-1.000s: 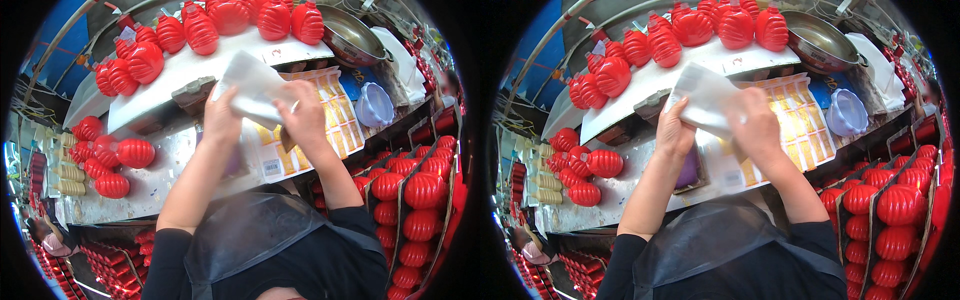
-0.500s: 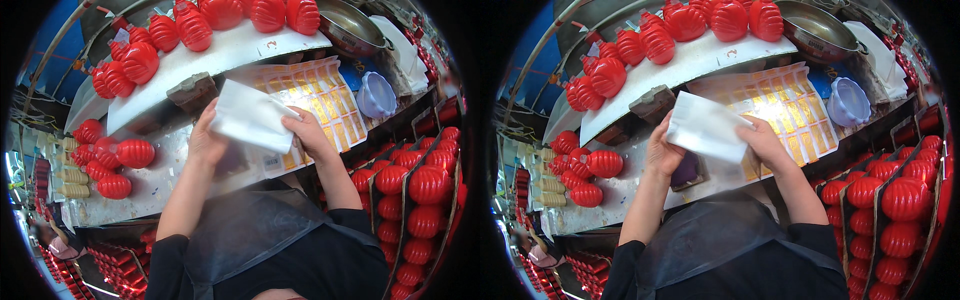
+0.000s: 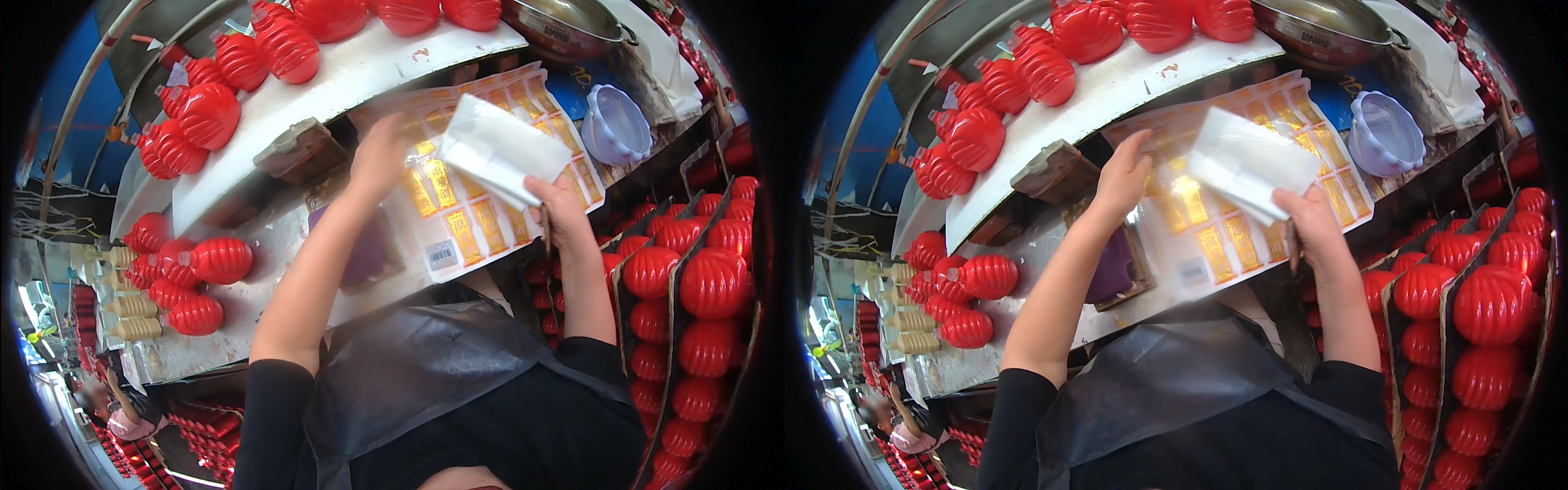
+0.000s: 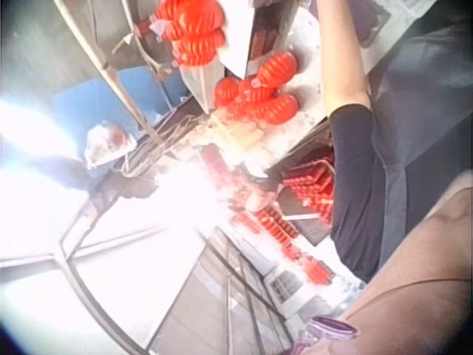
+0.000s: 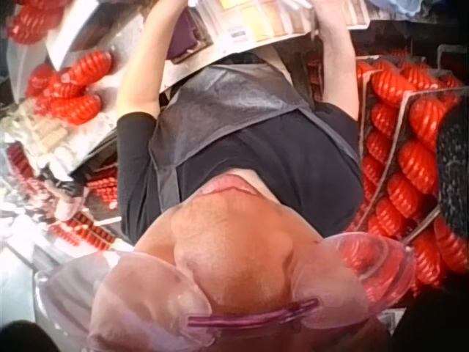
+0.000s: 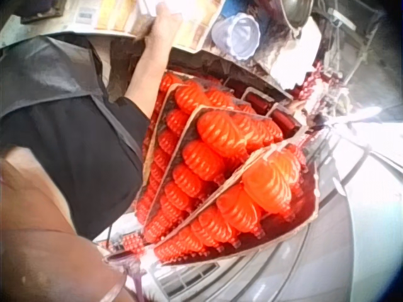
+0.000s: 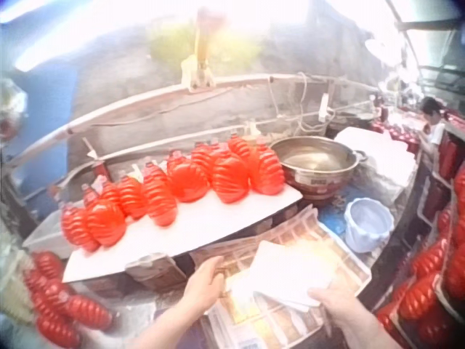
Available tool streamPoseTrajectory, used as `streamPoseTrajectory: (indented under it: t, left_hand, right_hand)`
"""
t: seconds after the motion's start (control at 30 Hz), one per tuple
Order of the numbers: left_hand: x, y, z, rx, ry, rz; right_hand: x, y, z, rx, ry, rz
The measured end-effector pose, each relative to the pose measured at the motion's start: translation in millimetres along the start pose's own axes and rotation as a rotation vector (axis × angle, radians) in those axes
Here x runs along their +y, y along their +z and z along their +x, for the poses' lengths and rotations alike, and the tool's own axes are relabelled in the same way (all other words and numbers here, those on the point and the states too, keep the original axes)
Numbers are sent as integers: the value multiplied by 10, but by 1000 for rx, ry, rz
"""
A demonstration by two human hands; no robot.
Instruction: The person removes a label from a cream-colored bottle using scissors, then applies gold labels to red bottles. The person handles multiple bottles and labels, placing finished bottles on the floor.
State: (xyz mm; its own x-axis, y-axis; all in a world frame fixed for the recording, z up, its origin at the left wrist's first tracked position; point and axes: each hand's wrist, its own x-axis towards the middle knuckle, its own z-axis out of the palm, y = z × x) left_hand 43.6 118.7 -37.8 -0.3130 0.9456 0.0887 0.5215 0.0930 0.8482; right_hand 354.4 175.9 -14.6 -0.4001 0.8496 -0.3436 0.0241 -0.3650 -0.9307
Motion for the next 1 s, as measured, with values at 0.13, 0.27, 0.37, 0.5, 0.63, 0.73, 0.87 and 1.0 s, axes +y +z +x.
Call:
streamPoseTrajectory:
  t: [0.13,0.27,0.37,0.5,0.63,0.73,0.87,1.0]
  left_hand:
    - [27,96,319,-56,199,717]
    - [69,142,560,-132,-33,931]
    - [29,119,614,-72,-40,993]
    - [-32,88,475,74,133,1016]
    - [-21,160,199,83,373,995]
    - [-18,293,-33,-7,430,972]
    - [-33,488,-178,-129,379,978]
    - [1,559,-212,-168,326,944]
  right_hand:
    - [-41,-244,13,80,-66,132]
    - [-42,-253,15,27,-54,163]
    - [-39,-226,44,20,-40,177]
    - [-83,-258,105,-14,-48,222]
    - [-220,-266,237,-71,-11,183]
    - [-364,-171,419,-162,24,140]
    - [-520,77,817,-307,107,83]
    - [-452,532,1344,-351,270,3]
